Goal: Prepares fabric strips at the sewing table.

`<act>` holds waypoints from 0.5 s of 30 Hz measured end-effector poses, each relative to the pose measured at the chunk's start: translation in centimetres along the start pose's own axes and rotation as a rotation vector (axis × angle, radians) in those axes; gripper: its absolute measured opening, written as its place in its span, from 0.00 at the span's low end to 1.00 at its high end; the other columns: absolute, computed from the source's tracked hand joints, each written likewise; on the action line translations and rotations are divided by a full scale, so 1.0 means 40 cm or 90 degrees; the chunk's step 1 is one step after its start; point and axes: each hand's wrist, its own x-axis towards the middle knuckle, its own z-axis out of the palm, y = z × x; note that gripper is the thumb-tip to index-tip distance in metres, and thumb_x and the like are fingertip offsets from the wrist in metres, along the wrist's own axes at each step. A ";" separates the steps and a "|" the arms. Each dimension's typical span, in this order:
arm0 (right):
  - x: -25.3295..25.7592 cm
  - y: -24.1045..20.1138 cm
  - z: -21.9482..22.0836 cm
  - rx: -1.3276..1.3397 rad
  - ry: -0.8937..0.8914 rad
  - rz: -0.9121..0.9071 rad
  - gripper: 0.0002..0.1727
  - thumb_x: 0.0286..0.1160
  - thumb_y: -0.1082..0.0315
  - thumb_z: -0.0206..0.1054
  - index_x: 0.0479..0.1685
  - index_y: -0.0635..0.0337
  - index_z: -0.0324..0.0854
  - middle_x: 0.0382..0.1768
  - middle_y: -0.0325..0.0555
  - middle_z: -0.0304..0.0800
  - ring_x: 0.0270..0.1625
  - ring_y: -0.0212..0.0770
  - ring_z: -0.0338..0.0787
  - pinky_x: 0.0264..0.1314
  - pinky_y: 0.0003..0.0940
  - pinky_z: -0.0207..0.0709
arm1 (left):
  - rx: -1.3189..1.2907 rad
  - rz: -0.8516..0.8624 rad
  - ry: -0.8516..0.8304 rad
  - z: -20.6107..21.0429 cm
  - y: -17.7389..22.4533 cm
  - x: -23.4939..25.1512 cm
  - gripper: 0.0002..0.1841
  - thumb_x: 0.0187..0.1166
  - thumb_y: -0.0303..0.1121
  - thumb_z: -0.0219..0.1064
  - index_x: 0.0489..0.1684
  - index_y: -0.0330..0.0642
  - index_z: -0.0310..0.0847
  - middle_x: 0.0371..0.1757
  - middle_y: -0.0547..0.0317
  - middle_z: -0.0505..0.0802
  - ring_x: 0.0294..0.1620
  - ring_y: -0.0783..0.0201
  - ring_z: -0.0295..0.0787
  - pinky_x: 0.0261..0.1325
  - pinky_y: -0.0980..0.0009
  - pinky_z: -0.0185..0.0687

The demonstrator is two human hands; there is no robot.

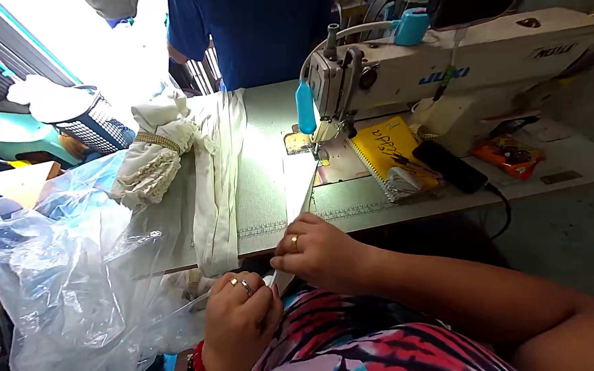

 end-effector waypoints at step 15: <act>-0.337 -0.004 -0.027 0.074 0.056 0.145 0.12 0.81 0.72 0.59 0.38 0.54 0.90 0.44 0.46 0.98 0.49 0.38 0.97 0.49 0.29 0.88 | -0.024 0.037 -0.243 0.296 -0.003 0.172 0.23 0.88 0.49 0.52 0.66 0.52 0.89 0.71 0.54 0.90 0.76 0.43 0.83 0.78 0.24 0.59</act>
